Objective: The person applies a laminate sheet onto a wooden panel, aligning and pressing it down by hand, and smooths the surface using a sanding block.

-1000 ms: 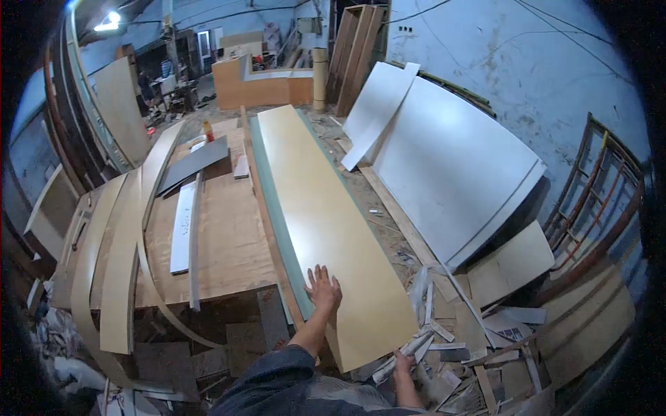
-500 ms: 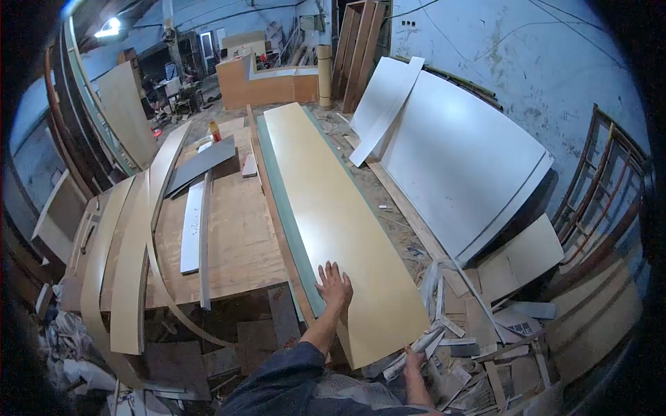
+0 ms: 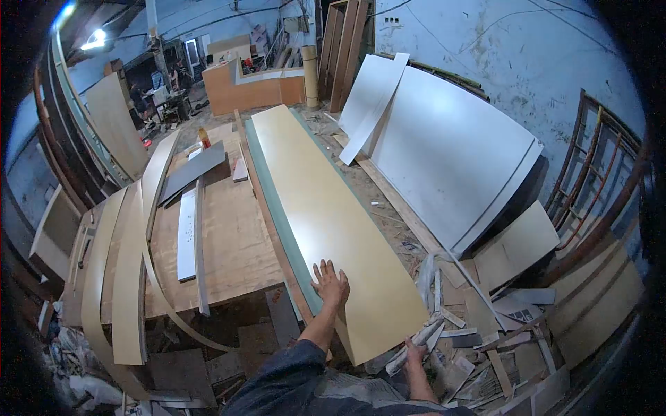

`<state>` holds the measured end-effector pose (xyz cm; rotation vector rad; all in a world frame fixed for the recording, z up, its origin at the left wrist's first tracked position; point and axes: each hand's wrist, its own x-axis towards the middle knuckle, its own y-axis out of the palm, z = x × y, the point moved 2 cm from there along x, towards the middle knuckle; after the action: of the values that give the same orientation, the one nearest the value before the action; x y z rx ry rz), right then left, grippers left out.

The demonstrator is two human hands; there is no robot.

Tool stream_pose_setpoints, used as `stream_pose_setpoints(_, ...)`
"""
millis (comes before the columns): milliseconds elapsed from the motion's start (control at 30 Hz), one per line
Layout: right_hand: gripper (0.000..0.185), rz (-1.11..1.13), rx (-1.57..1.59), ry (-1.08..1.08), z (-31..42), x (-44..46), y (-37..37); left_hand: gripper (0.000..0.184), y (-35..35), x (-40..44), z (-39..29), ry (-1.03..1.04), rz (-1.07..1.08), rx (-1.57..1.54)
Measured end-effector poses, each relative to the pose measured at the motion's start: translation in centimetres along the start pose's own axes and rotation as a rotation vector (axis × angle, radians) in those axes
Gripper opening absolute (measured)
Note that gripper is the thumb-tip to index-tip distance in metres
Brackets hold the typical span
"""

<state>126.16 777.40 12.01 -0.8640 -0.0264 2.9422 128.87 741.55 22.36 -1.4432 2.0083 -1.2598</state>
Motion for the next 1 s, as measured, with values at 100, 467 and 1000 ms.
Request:
stream_pose_setpoints(100,0.082,0.032,-0.002,0.038,0.0,0.3,0.0,0.073,-0.7,0.0,-0.3,0.007,0.099,0.001)
stream_pose_setpoints(467,0.097,-0.086,-0.059,-0.156,-1.9,2.3,-3.5,0.133,0.1,1.5,1.3,0.111,0.451,0.102)
stream_pose_setpoints(1000,0.073,-0.127,0.511,0.093,2.9,0.8,-10.2,0.164,-1.3,-0.7,2.3,0.355,0.608,0.174)
